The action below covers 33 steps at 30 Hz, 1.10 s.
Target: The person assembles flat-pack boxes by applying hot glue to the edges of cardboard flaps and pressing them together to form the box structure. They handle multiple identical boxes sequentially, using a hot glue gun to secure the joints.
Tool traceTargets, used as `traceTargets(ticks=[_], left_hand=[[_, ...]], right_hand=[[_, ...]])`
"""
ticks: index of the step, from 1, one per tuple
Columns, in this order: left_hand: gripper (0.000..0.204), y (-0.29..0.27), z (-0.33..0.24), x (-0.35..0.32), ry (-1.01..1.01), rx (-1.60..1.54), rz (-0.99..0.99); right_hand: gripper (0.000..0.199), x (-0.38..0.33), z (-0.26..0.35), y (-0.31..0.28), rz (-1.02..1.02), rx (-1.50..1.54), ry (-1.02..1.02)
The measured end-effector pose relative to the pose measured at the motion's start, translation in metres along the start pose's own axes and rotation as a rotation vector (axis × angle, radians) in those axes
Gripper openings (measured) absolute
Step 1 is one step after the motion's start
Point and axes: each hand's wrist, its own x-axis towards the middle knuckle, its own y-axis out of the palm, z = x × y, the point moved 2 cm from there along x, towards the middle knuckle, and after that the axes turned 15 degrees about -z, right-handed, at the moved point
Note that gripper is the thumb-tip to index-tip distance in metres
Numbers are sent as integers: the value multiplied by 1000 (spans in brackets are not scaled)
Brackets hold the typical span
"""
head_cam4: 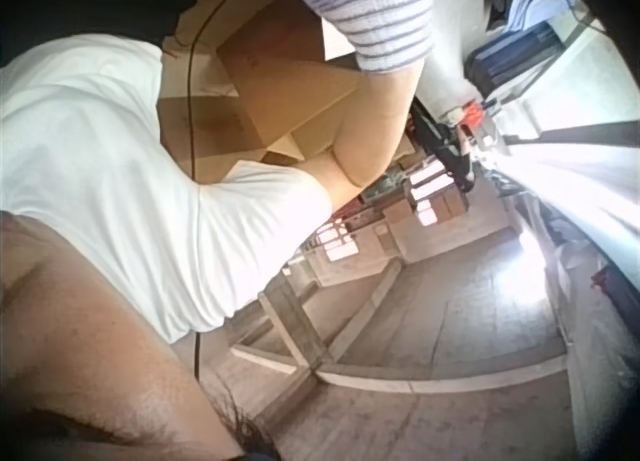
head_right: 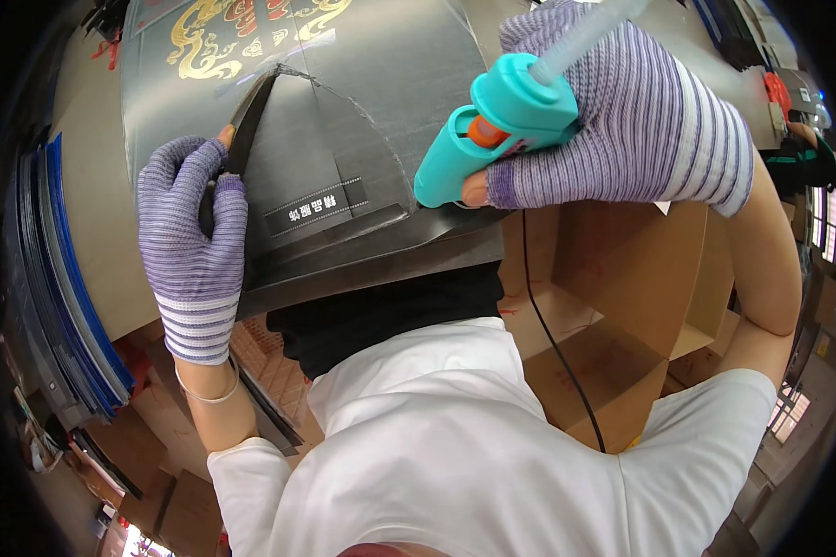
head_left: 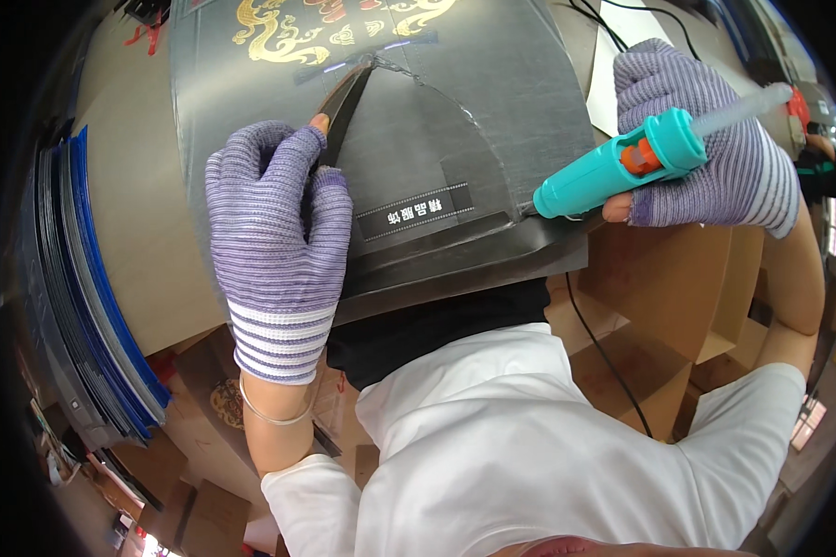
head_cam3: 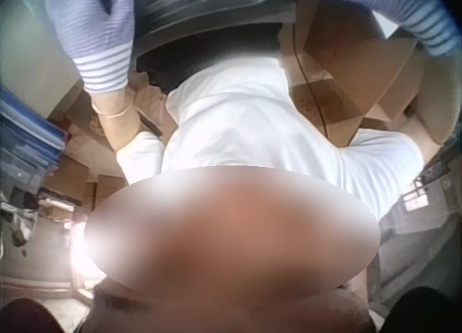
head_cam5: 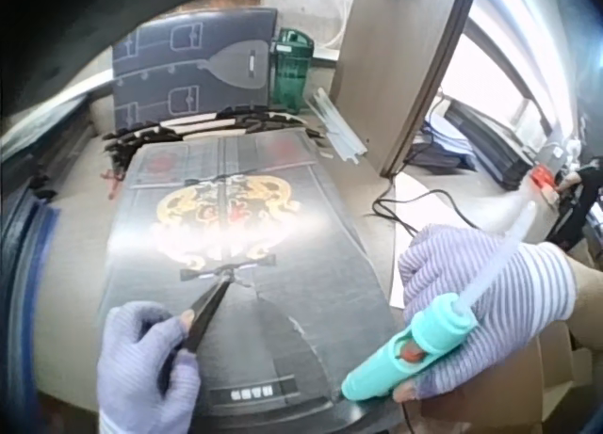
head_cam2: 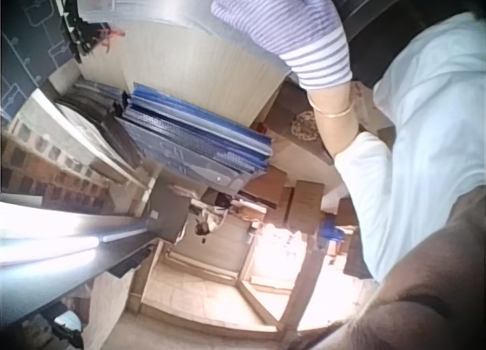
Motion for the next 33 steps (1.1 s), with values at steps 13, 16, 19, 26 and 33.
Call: traceTargets(ticks=[13, 16, 19, 26, 33], left_hand=[[34, 0, 1, -1, -7, -8, 5], [33, 0, 0, 0, -5, 5, 19], [33, -1, 0, 0, -5, 21, 20], [32, 1, 1, -1, 7, 8, 4], [30, -1, 0, -1, 0, 25, 2]], right_hand=[[58, 19, 3, 5, -30, 73, -110], [54, 17, 0, 0, -44, 10, -103], [49, 20, -1, -3, 42, 60, 85], [50, 4, -13, 18, -215, 547, 201], [60, 34, -5, 18, 175, 472, 519]])
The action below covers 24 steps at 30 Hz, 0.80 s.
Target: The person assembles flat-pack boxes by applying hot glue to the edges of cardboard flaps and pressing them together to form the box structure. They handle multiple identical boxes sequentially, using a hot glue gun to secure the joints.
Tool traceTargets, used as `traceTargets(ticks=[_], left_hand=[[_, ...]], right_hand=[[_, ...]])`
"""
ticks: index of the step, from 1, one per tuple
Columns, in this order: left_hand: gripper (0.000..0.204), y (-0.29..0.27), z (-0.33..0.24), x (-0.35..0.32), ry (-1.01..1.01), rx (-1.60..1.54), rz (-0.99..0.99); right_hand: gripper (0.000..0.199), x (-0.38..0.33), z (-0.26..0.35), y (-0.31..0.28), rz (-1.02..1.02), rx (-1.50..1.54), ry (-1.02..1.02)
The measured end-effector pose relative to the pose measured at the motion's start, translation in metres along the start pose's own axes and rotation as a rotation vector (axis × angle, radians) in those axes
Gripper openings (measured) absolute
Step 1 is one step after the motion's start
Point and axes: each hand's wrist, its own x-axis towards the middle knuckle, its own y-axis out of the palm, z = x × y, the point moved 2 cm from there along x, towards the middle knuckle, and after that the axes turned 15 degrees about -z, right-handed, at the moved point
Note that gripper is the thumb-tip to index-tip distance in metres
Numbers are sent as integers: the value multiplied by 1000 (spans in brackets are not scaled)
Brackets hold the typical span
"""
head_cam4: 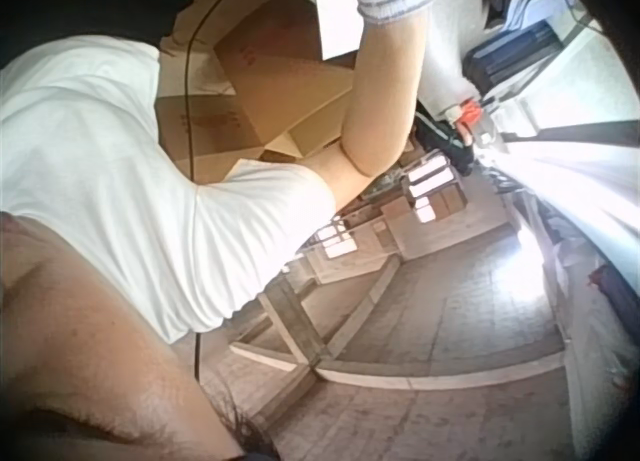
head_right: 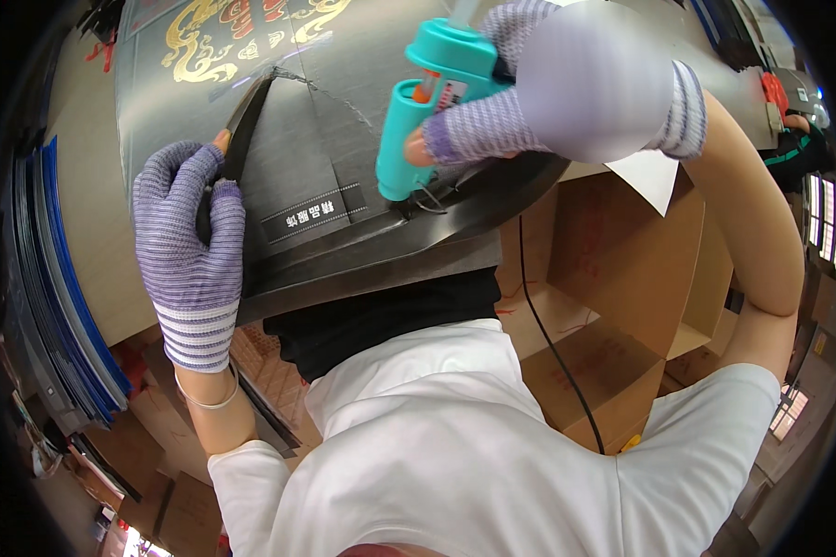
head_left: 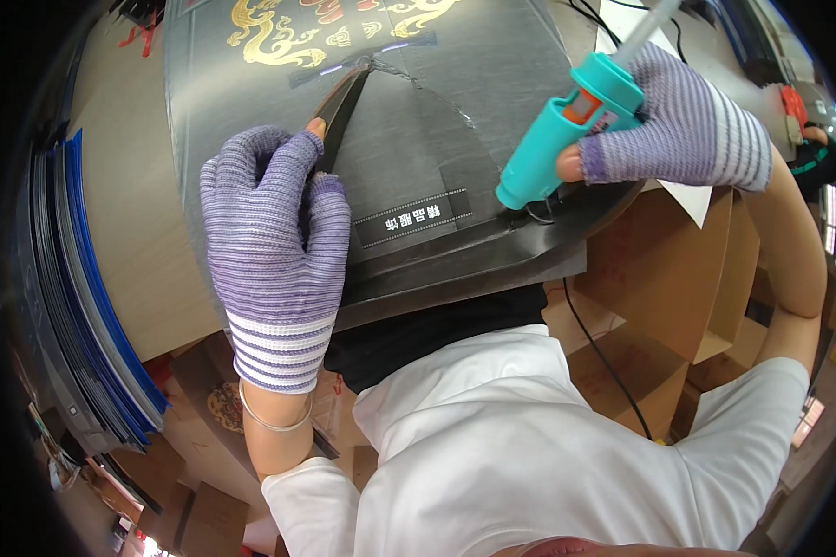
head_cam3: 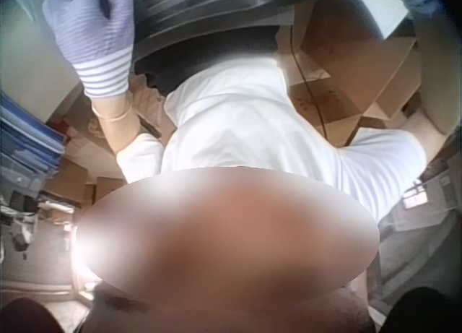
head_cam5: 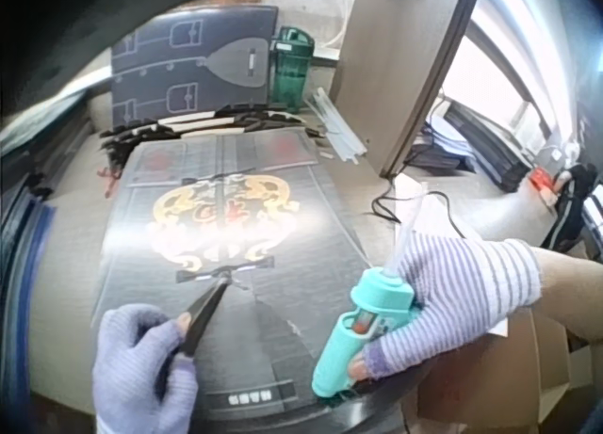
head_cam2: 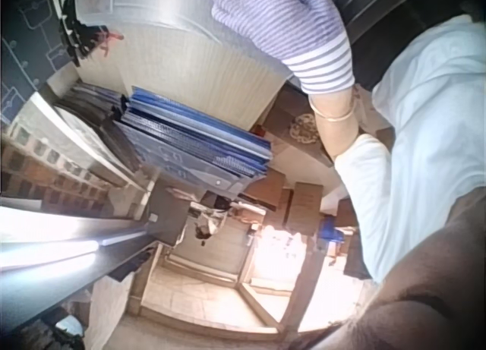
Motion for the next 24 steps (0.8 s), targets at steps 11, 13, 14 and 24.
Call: traceTargets(ticks=[11, 13, 14, 24], left_hand=[[28, 0, 1, 0, 50, 16, -7], [28, 0, 1, -1, 15, -1, -12], [28, -1, 1, -3, -5, -6, -15], [28, 3, -8, 5, -1, 29, 20]], right_hand=[[60, 4, 22, -4, 37, -107, -34], [53, -5, 19, -10, -2, -112, -80], [50, -6, 10, -13, 3, 13, -263], [30, -49, -191, -32, -785, 575, -133]])
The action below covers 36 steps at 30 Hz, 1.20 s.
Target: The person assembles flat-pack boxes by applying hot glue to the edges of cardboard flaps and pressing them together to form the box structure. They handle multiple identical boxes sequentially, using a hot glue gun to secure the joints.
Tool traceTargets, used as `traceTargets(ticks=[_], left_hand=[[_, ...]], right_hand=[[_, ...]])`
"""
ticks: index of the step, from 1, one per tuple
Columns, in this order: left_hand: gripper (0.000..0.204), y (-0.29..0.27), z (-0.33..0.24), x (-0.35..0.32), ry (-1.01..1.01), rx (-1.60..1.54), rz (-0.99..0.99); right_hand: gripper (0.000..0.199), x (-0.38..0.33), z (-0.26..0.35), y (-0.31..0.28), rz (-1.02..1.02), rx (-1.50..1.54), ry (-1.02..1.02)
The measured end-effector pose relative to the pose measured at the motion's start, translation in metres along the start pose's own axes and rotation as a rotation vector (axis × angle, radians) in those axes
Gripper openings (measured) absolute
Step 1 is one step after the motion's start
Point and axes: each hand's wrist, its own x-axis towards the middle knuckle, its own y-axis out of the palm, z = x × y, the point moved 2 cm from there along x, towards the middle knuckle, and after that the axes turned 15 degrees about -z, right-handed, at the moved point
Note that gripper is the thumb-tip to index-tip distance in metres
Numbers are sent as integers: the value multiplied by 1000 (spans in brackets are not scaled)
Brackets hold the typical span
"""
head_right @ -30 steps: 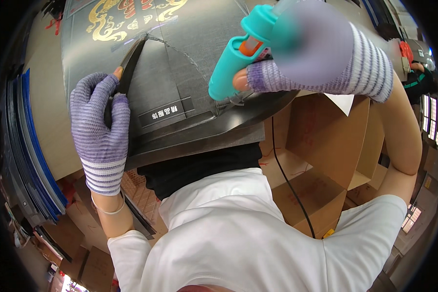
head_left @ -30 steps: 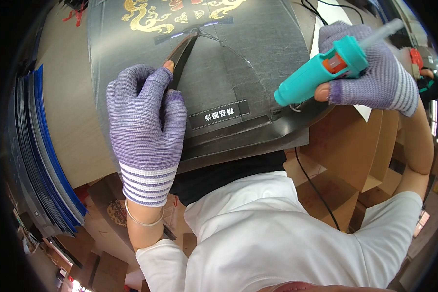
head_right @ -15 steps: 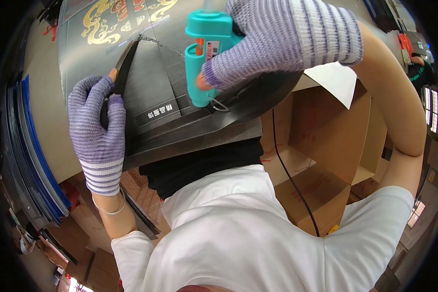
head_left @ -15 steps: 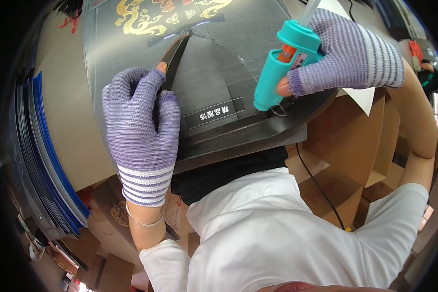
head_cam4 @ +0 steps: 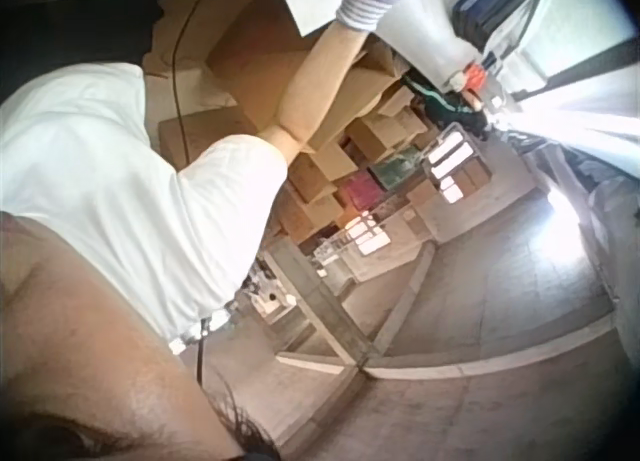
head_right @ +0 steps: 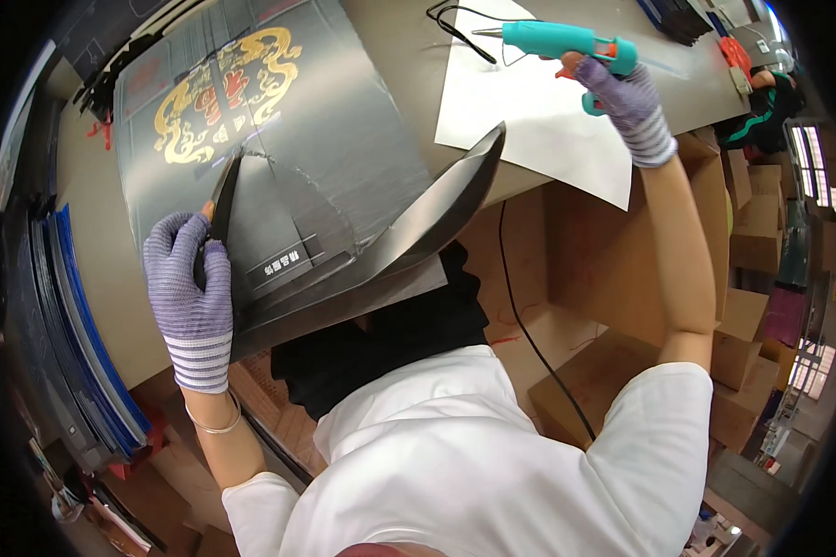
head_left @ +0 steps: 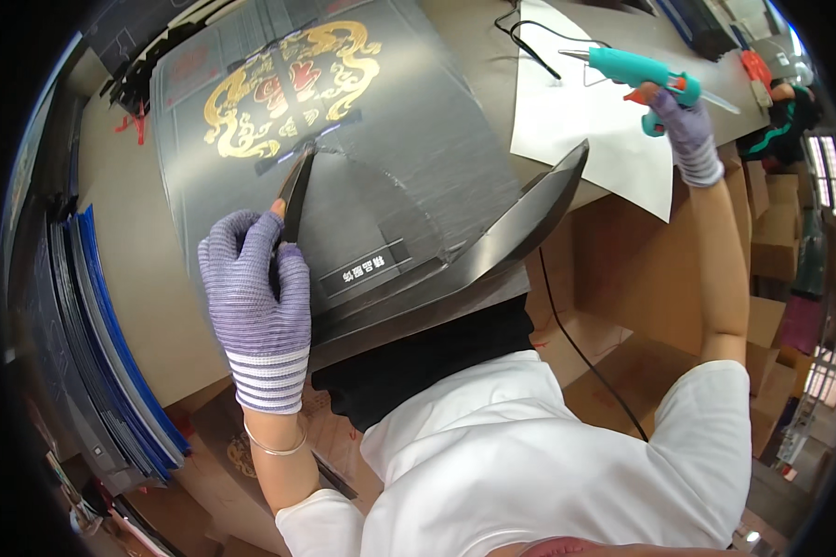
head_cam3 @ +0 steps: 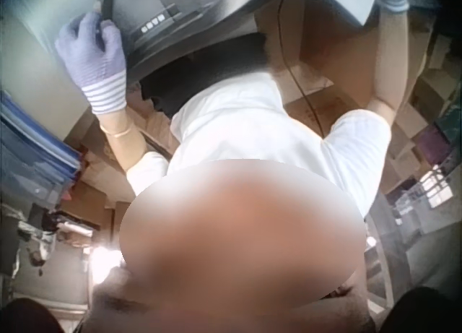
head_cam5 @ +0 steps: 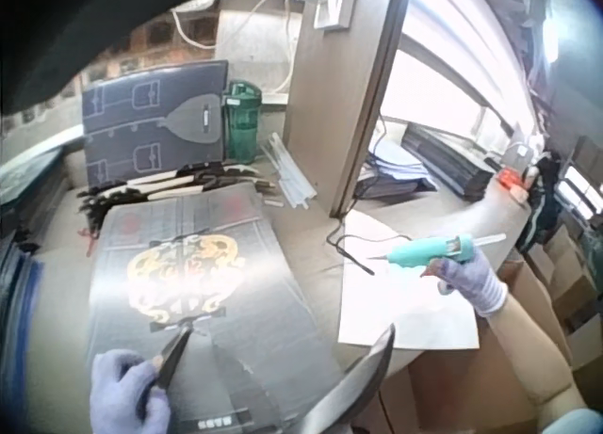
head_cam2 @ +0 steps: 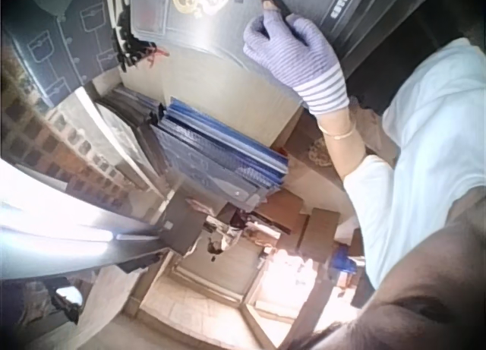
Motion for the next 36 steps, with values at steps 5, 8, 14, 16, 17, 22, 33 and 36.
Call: traceTargets(ticks=[5, 8, 14, 16, 17, 22, 33, 36], left_hand=[[28, 2, 2, 6, -10, 55, 25], [27, 3, 1, 6, -24, 54, 25], [26, 1, 4, 2, 34, 20, -8], [26, 0, 2, 3, -58, -6, 15], [28, 1, 1, 3, -33, -6, 6], [30, 4, 3, 1, 19, 2, -10], [31, 3, 7, 1, -10, -22, -12], [32, 2, 6, -1, 5, -4, -21]], right_hand=[[35, 9, -54, 30, 48, -51, -85], [36, 14, -75, 25, 168, 29, -58], [36, -5, -37, -28, -76, -289, -137], [29, -33, 3, -37, -302, -454, -168], [26, -50, 28, -29, -215, -439, -256], [31, -108, 114, 96, 203, -464, -876], [25, -70, 124, 152, 359, -512, -928], [24, -76, 121, 169, 311, -436, -795]])
